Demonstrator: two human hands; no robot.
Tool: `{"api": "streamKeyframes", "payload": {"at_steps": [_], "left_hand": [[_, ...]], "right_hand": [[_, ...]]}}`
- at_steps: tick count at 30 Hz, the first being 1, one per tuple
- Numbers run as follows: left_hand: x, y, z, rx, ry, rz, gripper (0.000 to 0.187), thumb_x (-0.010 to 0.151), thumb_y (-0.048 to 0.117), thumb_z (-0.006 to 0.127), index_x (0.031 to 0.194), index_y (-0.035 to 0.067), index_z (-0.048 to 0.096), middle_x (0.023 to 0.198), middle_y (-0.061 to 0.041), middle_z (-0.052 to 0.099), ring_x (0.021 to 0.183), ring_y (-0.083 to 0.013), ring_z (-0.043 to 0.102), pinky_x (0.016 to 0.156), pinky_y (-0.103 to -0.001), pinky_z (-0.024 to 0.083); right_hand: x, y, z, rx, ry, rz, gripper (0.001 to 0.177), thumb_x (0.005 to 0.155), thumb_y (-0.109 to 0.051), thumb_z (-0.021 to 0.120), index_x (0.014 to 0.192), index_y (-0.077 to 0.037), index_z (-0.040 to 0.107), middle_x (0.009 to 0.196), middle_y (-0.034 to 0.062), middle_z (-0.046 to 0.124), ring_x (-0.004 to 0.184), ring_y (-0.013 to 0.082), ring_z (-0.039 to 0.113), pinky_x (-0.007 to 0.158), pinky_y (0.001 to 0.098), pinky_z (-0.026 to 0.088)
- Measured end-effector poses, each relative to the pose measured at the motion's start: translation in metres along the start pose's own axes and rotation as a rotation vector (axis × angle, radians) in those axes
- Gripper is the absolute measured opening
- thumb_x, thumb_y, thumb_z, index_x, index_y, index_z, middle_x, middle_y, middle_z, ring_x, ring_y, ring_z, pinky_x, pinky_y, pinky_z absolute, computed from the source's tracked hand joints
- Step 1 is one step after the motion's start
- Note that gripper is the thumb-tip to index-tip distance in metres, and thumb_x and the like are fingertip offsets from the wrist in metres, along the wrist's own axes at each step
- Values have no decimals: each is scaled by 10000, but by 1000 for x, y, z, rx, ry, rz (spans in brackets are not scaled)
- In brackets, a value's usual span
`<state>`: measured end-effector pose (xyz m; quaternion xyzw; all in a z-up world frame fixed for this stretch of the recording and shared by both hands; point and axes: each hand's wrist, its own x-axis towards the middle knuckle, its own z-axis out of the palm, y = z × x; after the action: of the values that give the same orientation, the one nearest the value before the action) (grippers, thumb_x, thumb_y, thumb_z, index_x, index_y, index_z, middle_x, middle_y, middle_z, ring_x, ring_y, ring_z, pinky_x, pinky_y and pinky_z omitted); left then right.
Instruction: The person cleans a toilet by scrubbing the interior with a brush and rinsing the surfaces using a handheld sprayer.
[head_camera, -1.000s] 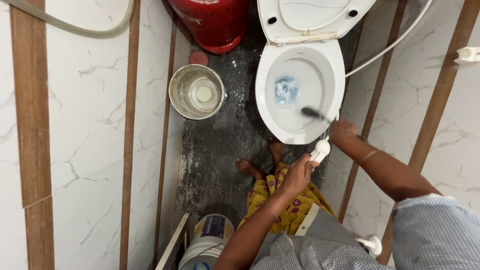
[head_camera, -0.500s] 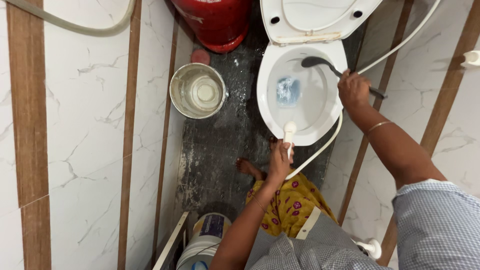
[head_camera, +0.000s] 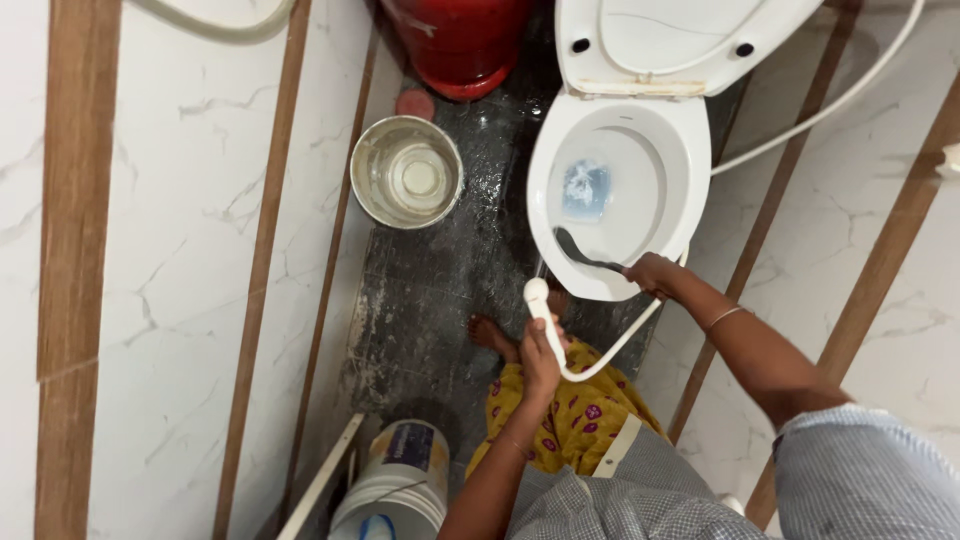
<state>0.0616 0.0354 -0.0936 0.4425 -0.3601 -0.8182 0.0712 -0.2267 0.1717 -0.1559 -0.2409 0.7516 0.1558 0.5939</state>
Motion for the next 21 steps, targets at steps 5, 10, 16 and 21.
{"api": "streamKeyframes", "payload": {"at_steps": [5,10,16,21], "left_hand": [[2,-28,-31,-307,210,-19,541,1057,516,395,1122,5,559,820,-65,562,610,-160,562,553,-328,519],[4,-29,-47,-396,335,-30,695,1004,648,346,1066,-1,587,748,-62,545,532,-164,533,502,-323,492],[4,-49,-59,-553,333,-46,765,959,748,346,1056,22,568,759,-29,523,541,-130,500,505,-305,472],[10,-90,-71,-659,352,-139,801,906,793,373,1035,29,576,727,-33,517,512,-129,479,467,-310,445]], "right_hand": [[-24,-12,15,1361,-193,208,488,1097,-430,367,1204,-31,628,580,-69,310,435,69,204,345,241,178],[-62,-56,53,1689,76,110,462,1102,-449,299,1121,-92,593,595,-78,252,449,75,189,371,259,187],[-91,-113,73,1732,218,72,444,1110,-490,327,1008,-100,512,602,-65,250,459,82,202,392,265,198],[-100,-144,90,1518,318,36,429,1073,-491,348,1003,-106,523,589,-63,291,433,90,228,370,286,196]]}}
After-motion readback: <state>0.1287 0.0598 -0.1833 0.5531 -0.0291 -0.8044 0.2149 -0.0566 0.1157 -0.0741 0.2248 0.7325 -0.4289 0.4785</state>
